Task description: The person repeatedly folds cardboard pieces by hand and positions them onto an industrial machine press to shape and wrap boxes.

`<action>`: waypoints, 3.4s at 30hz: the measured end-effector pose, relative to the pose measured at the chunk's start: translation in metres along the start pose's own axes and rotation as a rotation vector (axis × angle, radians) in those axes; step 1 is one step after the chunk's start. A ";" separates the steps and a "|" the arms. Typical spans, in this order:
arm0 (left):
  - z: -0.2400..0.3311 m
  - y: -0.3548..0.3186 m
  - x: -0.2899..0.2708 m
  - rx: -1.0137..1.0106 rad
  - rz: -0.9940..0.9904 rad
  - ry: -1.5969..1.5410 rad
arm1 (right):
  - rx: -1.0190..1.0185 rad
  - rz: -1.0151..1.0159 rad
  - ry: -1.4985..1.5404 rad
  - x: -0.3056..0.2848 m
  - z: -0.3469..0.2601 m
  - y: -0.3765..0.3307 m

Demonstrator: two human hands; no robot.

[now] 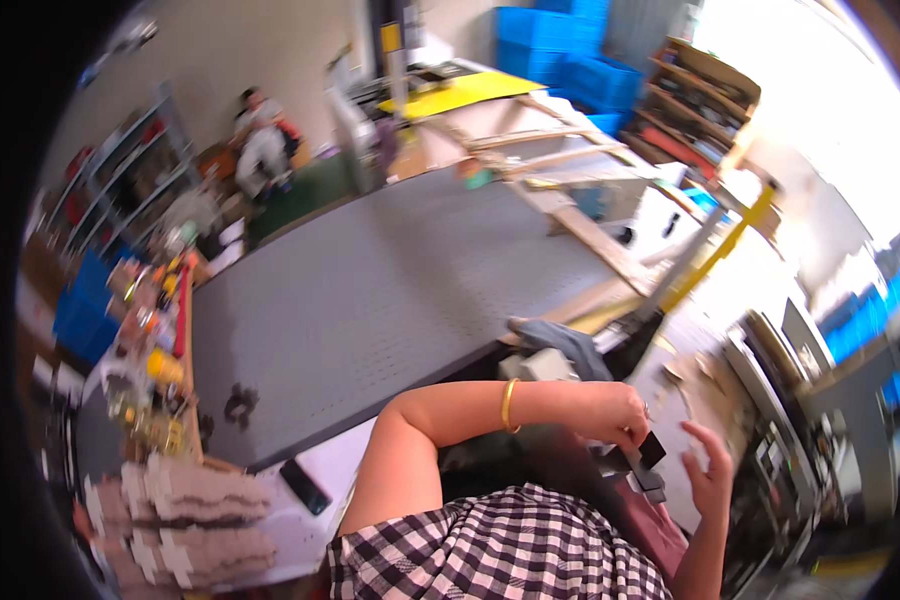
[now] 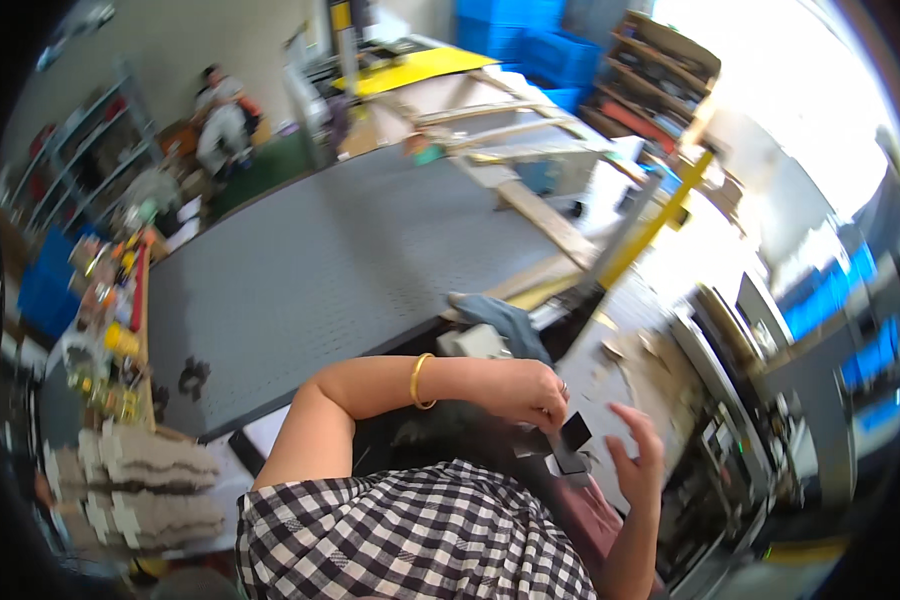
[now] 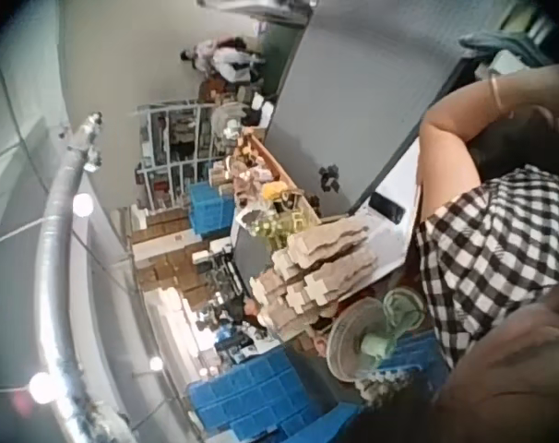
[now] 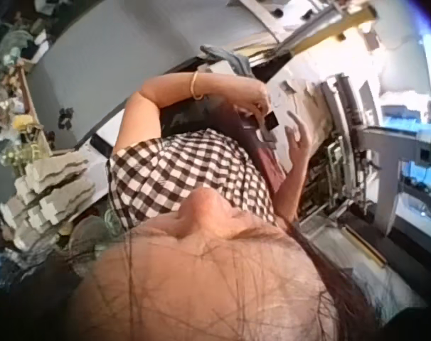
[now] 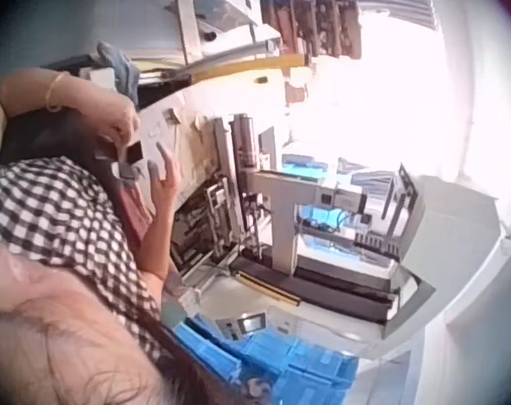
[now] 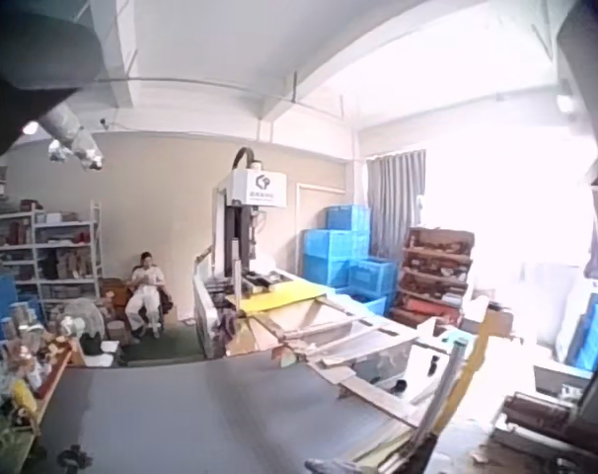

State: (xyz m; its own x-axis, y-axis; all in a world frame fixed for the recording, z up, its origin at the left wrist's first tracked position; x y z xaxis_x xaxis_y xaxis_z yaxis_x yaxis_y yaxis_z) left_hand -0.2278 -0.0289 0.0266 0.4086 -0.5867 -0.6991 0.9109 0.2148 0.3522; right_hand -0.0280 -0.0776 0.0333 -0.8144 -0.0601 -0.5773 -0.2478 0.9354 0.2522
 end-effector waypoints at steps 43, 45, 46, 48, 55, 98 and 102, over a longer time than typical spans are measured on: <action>-0.191 0.538 0.018 0.242 0.324 0.096 | -0.012 0.684 0.130 -0.412 0.267 0.056; -0.160 0.509 0.023 0.225 0.436 0.098 | -0.093 1.059 0.422 -0.397 0.245 0.033; -0.155 0.480 0.019 0.214 0.486 0.084 | -0.085 1.187 0.476 -0.367 0.221 0.018; -0.138 0.419 0.030 0.188 0.345 -0.019 | 0.032 1.032 0.322 -0.284 0.217 -0.013; -0.143 0.109 -0.005 -0.216 0.567 -0.120 | 0.400 -0.190 0.566 0.021 0.119 -0.069; 0.039 0.115 0.011 0.168 0.020 0.059 | -0.061 0.201 -0.060 -0.031 0.048 -0.084; 0.038 0.180 0.042 0.179 -0.112 -0.135 | 0.159 0.205 0.268 -0.078 0.084 -0.119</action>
State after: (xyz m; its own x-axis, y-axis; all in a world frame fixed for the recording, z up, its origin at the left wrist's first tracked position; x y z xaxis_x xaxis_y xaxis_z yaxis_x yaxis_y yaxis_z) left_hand -0.0484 -0.0442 0.0843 0.2832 -0.7009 -0.6546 0.9206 0.0075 0.3904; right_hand 0.1093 -0.1553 -0.0167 -0.9522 0.0647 -0.2985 0.0021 0.9787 0.2053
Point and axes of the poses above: each hand's wrist, its own y-axis towards the middle knuckle, its own x-axis out of the palm, z = x × y, the point moved 5 cm from there along y, towards the middle knuckle, and after that the axes turned 4 degrees about x, right-handed, at the moved point
